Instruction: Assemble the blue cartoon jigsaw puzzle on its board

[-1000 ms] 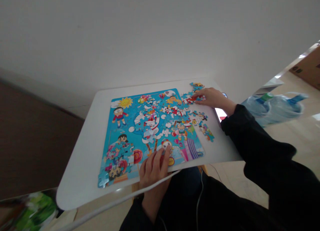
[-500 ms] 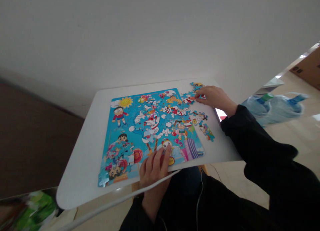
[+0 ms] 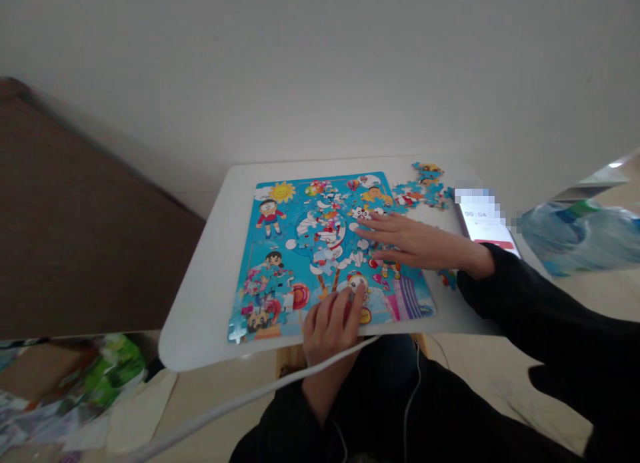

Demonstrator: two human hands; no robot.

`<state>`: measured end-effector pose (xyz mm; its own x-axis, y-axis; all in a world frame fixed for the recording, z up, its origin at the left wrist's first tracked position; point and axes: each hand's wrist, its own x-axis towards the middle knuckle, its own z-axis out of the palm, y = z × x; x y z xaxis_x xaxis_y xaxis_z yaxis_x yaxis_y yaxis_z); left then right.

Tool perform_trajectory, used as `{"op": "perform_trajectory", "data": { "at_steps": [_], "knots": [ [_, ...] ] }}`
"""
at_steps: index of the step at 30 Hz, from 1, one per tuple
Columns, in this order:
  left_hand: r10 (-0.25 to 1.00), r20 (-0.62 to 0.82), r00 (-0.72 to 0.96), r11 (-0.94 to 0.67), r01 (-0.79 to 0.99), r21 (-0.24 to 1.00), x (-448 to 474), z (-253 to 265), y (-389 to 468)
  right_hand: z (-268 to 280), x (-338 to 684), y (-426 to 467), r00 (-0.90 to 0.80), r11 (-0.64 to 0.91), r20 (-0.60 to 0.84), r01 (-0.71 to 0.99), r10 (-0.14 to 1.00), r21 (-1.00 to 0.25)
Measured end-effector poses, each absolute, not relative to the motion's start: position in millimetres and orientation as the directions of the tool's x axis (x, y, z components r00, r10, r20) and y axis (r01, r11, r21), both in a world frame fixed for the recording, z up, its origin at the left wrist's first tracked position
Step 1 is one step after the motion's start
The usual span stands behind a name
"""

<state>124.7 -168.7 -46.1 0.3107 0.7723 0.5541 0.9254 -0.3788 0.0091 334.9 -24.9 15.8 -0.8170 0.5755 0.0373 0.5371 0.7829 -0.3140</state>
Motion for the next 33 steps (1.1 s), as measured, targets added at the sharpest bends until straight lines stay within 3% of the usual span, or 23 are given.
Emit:
{"op": "perform_trajectory", "data": {
  "at_steps": [7,18,28,33],
  "knots": [
    [0.767,0.554,0.323,-0.383,0.924,-0.009,125,-48,-170,10,304,-48,-0.867,0.828,-0.073,0.493,0.492,-0.269],
    [0.752,0.586,0.301,-0.363,0.932,-0.012,126,-47,-169,15,278,-50,-0.861,0.822,0.017,0.480,0.509,-0.308],
    [0.789,0.538,0.295,-0.362,0.932,0.020,126,-48,-171,37,270,-15,-0.817,0.832,0.172,0.523,0.551,-0.184],
    [0.805,0.506,0.308,-0.369,0.929,0.020,125,-44,-173,22,265,25,-0.802,0.809,0.106,0.582,0.587,-0.078]
  ]
}}
